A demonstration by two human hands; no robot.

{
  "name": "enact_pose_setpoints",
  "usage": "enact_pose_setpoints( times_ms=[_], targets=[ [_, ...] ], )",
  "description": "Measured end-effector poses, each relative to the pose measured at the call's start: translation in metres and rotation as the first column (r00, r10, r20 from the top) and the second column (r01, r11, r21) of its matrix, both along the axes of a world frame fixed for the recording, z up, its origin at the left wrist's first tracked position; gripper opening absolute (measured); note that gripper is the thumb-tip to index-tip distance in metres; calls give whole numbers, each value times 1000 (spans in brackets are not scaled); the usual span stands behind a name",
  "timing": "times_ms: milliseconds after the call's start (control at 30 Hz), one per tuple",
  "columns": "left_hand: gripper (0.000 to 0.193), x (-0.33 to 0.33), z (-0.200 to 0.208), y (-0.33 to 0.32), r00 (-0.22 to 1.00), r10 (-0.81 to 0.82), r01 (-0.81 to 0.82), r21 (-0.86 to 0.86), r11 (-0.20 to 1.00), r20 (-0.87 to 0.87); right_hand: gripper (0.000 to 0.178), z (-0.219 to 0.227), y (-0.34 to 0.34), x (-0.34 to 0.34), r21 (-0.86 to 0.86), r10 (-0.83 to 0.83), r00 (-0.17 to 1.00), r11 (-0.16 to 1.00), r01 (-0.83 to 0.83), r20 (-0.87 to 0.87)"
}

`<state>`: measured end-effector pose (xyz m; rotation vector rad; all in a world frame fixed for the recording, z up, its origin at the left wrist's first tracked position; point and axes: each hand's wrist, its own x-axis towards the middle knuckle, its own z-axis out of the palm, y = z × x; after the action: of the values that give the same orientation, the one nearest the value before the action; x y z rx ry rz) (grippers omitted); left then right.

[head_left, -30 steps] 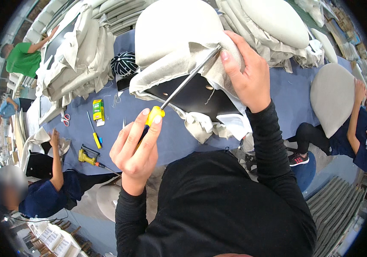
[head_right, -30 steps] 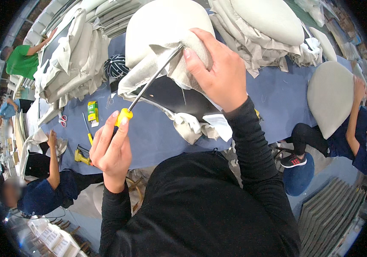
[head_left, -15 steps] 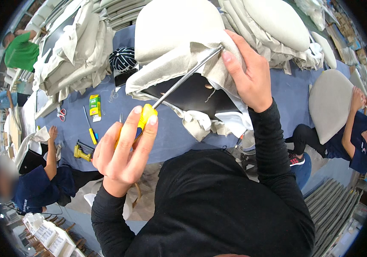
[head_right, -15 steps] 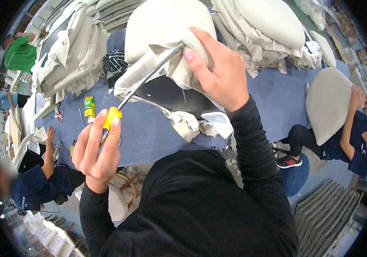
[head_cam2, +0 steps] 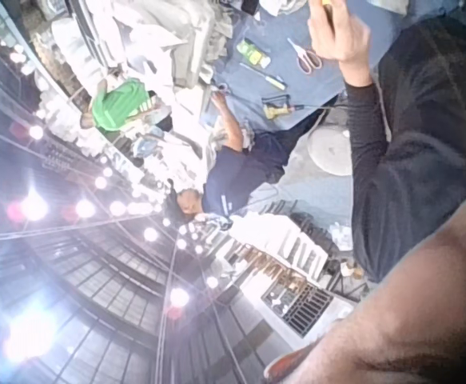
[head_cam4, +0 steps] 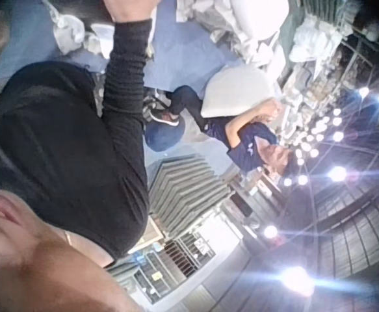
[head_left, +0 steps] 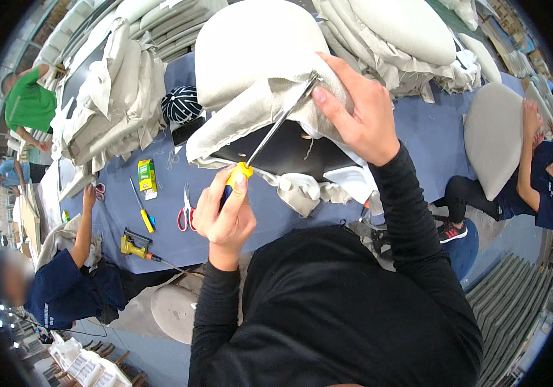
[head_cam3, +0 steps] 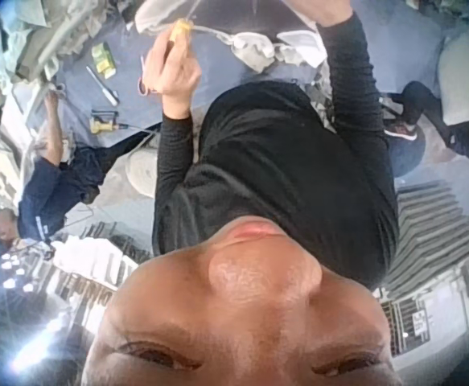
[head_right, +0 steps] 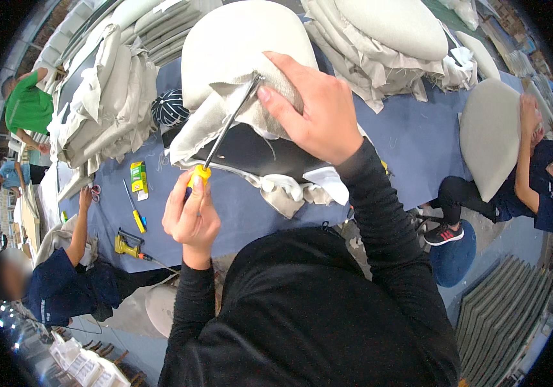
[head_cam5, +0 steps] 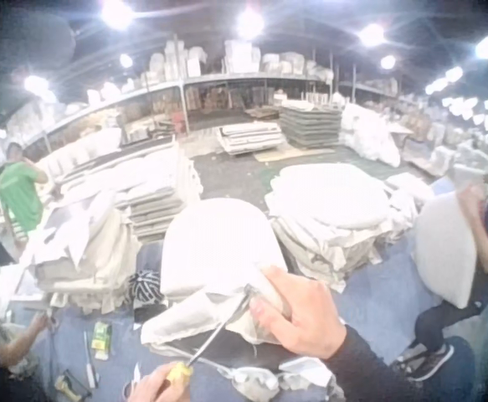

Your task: The person wraps a white fabric cover around a cushion, using a staple gun to secure the fabric to the back. They repeatedly use a screwdriver to tuck and adjust the fabric edges for a tight fit, then staple them down. The process involves trimming excess fabric and ensuring a smooth finish on the cushion.

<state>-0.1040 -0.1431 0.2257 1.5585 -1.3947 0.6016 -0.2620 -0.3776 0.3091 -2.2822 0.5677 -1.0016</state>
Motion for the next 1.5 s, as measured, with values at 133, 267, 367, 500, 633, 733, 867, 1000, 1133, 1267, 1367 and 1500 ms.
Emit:
enact_pose_setpoints(
  times_ms=[133,267,367,500,633,733,867,1000,1133,1267,1367,1500],
  targets=[
    [37,-12,-15,-7,952,-56,56,-6,998,-300,51,-5,-4,6,-56,9,998,998,-6,58],
    [36,0,-31,-5,722,-265,251,-114,961,-639,51,-2,-4,7,-10,-4,999,1000,4,44],
    [44,-1,-31,-5,839,-218,222,-52,974,-498,51,0,-1,10,40,8,999,999,-10,52],
    [46,2,-49,-3,903,-190,180,-63,982,-385,48,-1,-2,13,4,59,993,998,-59,106],
    [44,0,-44,0,928,-164,152,-63,986,-335,47,3,-2,16,41,82,991,995,-87,110],
    [45,-3,-48,6,956,-97,82,-64,995,-278,47,-1,0,20,49,97,986,993,-104,135],
    [49,-9,-44,6,987,-6,-7,-77,997,-159,46,-2,5,24,39,93,988,994,-99,126],
    [50,-4,-34,8,990,23,-28,-32,999,-142,46,-1,4,23,46,89,989,994,-96,122],
    [50,0,-40,23,367,-307,376,-162,912,-878,45,1,1,21,45,92,989,994,-98,112],
    [50,-13,-32,6,708,-251,282,-61,957,-660,45,1,4,19,36,97,988,994,-102,118],
    [50,-11,-51,11,541,-252,327,-76,942,-803,45,-1,4,18,20,101,987,994,-104,128],
    [48,-9,-41,16,-45,-414,525,-374,765,-909,46,2,4,14,18,104,990,994,-106,91]
  ],
)
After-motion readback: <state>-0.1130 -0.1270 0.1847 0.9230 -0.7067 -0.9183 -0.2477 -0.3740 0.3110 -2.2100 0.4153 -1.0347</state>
